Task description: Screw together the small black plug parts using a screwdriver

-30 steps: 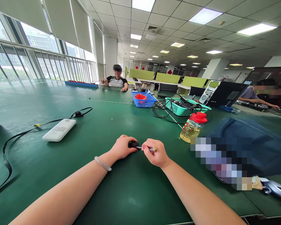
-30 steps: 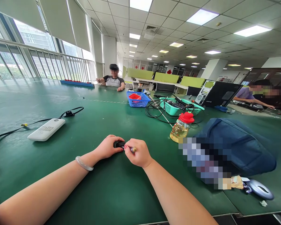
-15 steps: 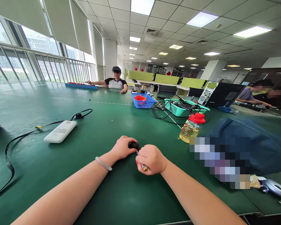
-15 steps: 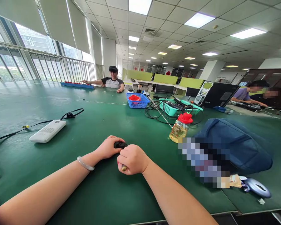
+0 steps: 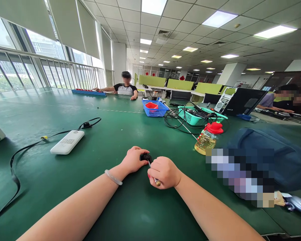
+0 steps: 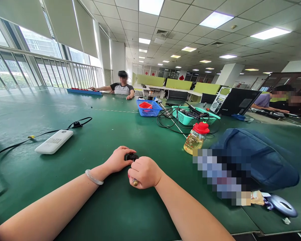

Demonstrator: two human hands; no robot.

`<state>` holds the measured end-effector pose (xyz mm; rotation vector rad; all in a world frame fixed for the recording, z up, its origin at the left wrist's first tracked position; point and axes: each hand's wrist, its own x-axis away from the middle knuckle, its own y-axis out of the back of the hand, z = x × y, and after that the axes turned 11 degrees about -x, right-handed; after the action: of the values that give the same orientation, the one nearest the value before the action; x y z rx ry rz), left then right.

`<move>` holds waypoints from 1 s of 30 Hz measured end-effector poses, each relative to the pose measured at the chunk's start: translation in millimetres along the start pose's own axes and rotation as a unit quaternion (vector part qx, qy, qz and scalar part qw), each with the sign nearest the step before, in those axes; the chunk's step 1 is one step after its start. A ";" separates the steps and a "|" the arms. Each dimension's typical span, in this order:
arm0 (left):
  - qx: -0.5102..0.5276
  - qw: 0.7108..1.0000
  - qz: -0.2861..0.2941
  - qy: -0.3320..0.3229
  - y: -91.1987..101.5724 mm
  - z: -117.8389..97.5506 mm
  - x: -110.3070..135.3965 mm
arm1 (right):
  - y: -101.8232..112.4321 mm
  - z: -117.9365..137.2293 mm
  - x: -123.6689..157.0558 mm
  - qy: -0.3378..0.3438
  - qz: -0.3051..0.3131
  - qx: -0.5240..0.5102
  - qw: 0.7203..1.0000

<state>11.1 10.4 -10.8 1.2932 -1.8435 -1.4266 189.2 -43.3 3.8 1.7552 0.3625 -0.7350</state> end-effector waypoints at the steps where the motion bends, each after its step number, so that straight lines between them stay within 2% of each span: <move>1: 0.001 1.000 0.000 0.001 0.3 -0.2 0.1 | -0.9 0.0 0.3 -0.001 0.004 0.002 1.000; 10: 0.013 1.000 -0.008 0.005 -0.5 1.2 -1.2 | -1.4 -4.0 1.5 -0.022 0.000 0.009 1.000; 16: 0.012 1.000 0.000 0.013 -0.3 3.2 -1.4 | 2.6 -11.0 7.1 -0.135 -0.065 -0.101 0.984; 19: 0.016 1.000 0.001 0.010 0.3 3.5 -1.4 | 3.4 -13.4 9.1 -0.254 -0.122 -0.193 0.940; 23: 0.023 1.000 0.008 0.018 0.3 3.4 -1.9 | 1.5 -21.2 14.7 -0.399 -0.180 -0.288 0.852; 26: 0.021 0.999 0.007 0.030 0.2 3.9 -2.2 | -3.3 -30.0 21.4 -0.458 -0.202 -0.362 0.786; 30: 0.003 0.999 -0.003 0.041 0.5 5.8 -2.2 | -9.4 -37.2 27.2 -0.497 -0.185 -0.483 0.697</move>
<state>7.3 15.2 -12.0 1.3415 -1.7924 -1.3509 215.2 -8.7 -14.6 0.1359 0.2490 -1.3398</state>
